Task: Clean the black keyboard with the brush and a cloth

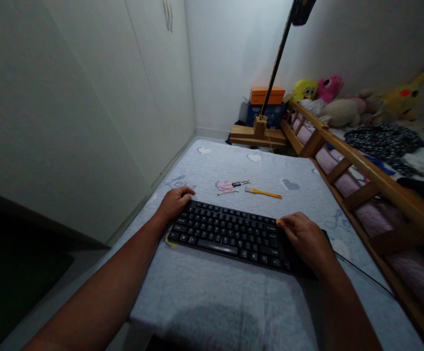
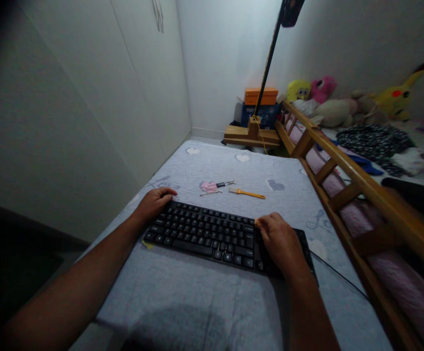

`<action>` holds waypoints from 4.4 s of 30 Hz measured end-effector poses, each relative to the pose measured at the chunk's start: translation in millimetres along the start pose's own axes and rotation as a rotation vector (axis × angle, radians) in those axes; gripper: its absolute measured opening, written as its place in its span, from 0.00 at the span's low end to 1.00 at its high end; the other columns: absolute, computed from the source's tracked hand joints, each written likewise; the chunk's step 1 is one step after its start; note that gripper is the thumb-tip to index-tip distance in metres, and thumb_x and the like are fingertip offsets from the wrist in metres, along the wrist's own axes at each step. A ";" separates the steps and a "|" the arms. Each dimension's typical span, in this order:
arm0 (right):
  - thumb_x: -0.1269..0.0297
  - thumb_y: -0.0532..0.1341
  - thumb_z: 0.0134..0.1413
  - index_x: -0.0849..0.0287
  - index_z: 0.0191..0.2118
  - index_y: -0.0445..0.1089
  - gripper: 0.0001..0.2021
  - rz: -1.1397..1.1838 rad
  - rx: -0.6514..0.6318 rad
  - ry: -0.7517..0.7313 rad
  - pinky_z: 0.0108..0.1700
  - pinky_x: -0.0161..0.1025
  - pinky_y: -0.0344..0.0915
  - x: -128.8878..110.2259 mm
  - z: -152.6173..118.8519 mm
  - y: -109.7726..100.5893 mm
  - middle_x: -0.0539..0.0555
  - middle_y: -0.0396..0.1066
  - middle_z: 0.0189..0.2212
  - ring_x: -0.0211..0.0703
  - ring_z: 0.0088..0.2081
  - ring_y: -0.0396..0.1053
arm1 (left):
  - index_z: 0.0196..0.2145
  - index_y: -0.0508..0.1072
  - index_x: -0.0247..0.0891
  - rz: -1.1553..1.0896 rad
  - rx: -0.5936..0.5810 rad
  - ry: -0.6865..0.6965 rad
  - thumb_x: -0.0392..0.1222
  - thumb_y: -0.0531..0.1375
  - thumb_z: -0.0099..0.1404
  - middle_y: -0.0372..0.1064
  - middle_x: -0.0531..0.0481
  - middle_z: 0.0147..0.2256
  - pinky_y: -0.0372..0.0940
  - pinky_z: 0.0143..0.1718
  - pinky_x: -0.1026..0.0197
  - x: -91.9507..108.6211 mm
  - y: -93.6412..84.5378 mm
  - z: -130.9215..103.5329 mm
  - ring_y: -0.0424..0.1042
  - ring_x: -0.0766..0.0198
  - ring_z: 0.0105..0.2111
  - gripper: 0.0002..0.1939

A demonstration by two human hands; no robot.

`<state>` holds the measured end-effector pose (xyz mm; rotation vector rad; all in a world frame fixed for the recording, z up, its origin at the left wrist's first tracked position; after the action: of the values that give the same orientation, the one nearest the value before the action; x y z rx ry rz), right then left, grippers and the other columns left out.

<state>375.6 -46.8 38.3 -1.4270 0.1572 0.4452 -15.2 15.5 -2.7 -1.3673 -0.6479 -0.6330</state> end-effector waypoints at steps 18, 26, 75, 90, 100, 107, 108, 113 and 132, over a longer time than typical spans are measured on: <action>0.62 0.55 0.62 0.57 0.36 0.76 0.12 0.032 0.020 -0.004 0.41 0.41 0.67 -0.4 -0.7 -0.1 0.56 0.73 0.36 0.47 0.37 0.73 | 0.38 0.80 0.37 -0.011 0.006 -0.004 0.46 0.53 0.57 0.77 0.48 0.32 0.66 0.41 0.55 3.5 -2.0 -1.9 0.74 0.55 0.35 0.19; 0.63 0.56 0.63 0.57 0.36 0.76 0.11 0.108 0.030 -0.061 0.42 0.41 0.67 -11.6 1.1 3.6 0.56 0.73 0.36 0.47 0.39 0.73 | 0.38 0.79 0.36 -0.006 -0.002 0.001 0.46 0.53 0.56 0.77 0.47 0.34 0.65 0.43 0.54 4.7 -2.4 -1.3 0.74 0.54 0.36 0.19; 0.65 0.55 0.68 0.58 0.41 0.76 0.11 -0.022 -0.099 -0.212 0.45 0.38 0.68 -79.8 8.7 19.4 0.56 0.72 0.40 0.44 0.40 0.73 | 0.37 0.80 0.37 -0.015 0.008 0.035 0.45 0.52 0.57 0.77 0.46 0.33 0.66 0.44 0.55 2.9 -2.2 -1.9 0.75 0.53 0.37 0.19; 0.64 0.53 0.69 0.60 0.40 0.77 0.15 -0.217 -0.353 -0.089 0.40 0.37 0.61 -79.6 15.6 2.4 0.58 0.73 0.40 0.44 0.38 0.73 | 0.37 0.80 0.36 -0.020 0.009 0.025 0.45 0.52 0.57 0.78 0.47 0.34 0.66 0.45 0.55 5.5 -2.7 -2.7 0.75 0.54 0.38 0.19; 0.65 0.55 0.69 0.58 0.44 0.77 0.12 -0.049 -0.096 -0.180 0.43 0.35 0.65 -89.3 8.7 29.0 0.54 0.72 0.41 0.41 0.40 0.73 | 0.37 0.79 0.35 -0.021 -0.001 0.028 0.45 0.52 0.57 0.76 0.47 0.32 0.65 0.42 0.55 2.9 -1.4 -1.8 0.74 0.54 0.35 0.19; 0.66 0.56 0.69 0.57 0.44 0.77 0.11 -0.055 -0.075 -0.235 0.41 0.35 0.65 -100.9 7.1 42.9 0.54 0.72 0.40 0.42 0.39 0.73 | 0.38 0.79 0.36 -0.023 0.004 0.010 0.45 0.52 0.57 0.77 0.47 0.33 0.65 0.42 0.56 2.5 -0.7 -2.2 0.74 0.54 0.37 0.19; 0.66 0.56 0.69 0.57 0.44 0.77 0.11 -0.062 -0.078 -0.233 0.41 0.35 0.65 -101.2 7.2 43.0 0.53 0.72 0.40 0.42 0.39 0.73 | 0.38 0.79 0.36 -0.025 0.004 0.007 0.44 0.52 0.57 0.77 0.47 0.33 0.65 0.42 0.55 2.7 -0.8 -2.4 0.74 0.54 0.37 0.19; 0.66 0.55 0.69 0.56 0.43 0.77 0.12 -0.096 -0.103 -0.201 0.40 0.35 0.64 -97.8 7.5 40.0 0.54 0.73 0.40 0.42 0.40 0.73 | 0.38 0.79 0.36 -0.029 0.007 0.023 0.44 0.53 0.57 0.77 0.47 0.33 0.66 0.43 0.56 1.2 -0.6 -2.0 0.74 0.55 0.37 0.18; 0.65 0.55 0.69 0.56 0.44 0.76 0.11 -0.056 -0.002 -0.236 0.41 0.35 0.65 -102.8 11.5 47.5 0.54 0.72 0.41 0.42 0.40 0.72 | 0.37 0.79 0.37 -0.015 0.001 0.017 0.45 0.52 0.57 0.78 0.47 0.34 0.66 0.44 0.55 2.9 -1.4 -1.7 0.74 0.54 0.38 0.18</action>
<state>262.0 -52.7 34.1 -1.3661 -0.0737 0.5632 -14.2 13.6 0.2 -1.3555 -0.6453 -0.6552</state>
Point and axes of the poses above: each hand's wrist, its own z-axis towards the middle knuckle, its own y-axis out of the palm, x = y × z, the point moved 3 cm from there along z, towards the middle knuckle
